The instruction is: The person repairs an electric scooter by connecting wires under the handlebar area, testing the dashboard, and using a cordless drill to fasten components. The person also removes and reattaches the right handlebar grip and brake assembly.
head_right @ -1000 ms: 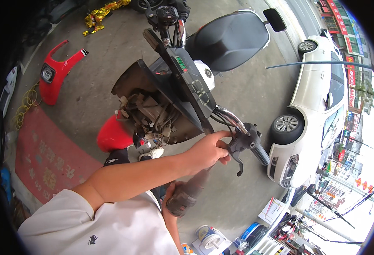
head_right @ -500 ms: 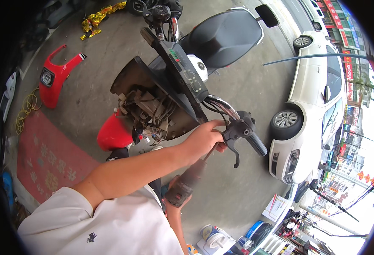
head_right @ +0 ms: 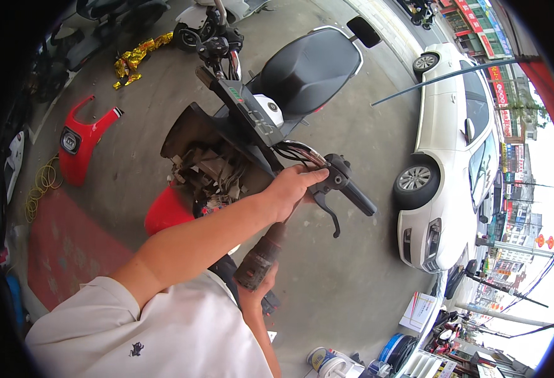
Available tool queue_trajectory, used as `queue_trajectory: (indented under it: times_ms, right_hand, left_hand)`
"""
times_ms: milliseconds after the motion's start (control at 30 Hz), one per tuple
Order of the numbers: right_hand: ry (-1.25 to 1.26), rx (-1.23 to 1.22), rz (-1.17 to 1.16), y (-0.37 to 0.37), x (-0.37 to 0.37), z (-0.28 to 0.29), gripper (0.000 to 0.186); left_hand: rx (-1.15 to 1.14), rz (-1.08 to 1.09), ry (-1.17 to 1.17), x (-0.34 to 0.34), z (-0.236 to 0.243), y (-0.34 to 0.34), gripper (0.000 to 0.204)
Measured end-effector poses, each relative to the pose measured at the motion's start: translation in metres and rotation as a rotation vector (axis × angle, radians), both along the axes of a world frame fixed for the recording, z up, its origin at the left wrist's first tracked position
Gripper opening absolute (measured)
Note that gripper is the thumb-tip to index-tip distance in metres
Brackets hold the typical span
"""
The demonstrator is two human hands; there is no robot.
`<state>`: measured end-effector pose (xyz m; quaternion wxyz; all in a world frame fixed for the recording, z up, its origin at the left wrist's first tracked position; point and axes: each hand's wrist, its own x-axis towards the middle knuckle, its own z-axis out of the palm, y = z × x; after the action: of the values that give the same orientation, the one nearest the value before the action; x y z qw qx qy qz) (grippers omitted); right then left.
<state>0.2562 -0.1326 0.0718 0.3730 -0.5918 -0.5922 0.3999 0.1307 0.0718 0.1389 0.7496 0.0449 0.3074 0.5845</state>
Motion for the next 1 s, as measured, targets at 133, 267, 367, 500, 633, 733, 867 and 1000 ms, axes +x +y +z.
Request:
queue_trajectory:
  times_ms: [133, 267, 367, 500, 633, 733, 867, 1000]
  right_hand:
    - [-0.122, 0.173, 0.046, 0.002, 0.000, 0.003, 0.037]
    - [-0.165, 0.071, -0.003, 0.000, -0.008, 0.015, 0.042]
    - [-0.249, 0.172, 0.065, 0.001, 0.002, 0.006, 0.046]
    - [-0.048, -0.005, -0.095, 0.000, -0.008, 0.011, 0.050]
    - [-0.180, 0.049, -0.031, -0.003, 0.008, -0.010, 0.063]
    - [-0.278, 0.191, -0.002, 0.001, 0.003, -0.002, 0.050]
    - [-0.319, 0.218, 0.003, -0.001, 0.004, 0.002, 0.050]
    - [-0.437, 0.311, 0.049, 0.001, -0.002, 0.029, 0.059]
  left_hand:
    - [0.009, 0.032, 0.001, -0.004, 0.013, -0.006, 0.034]
    - [0.093, 0.010, -0.079, -0.010, 0.007, 0.004, 0.024]
    - [0.089, 0.012, -0.083, -0.009, 0.008, 0.006, 0.023]
    - [0.035, -0.002, -0.142, -0.011, 0.013, 0.005, 0.017]
    - [0.053, -0.003, -0.192, -0.010, 0.005, 0.008, 0.017]
    - [0.050, -0.007, -0.178, -0.008, 0.004, 0.011, 0.018]
    - [0.044, -0.022, -0.164, -0.007, 0.000, 0.009, 0.018]
    - [0.048, -0.004, -0.119, -0.007, 0.002, 0.003, 0.020]
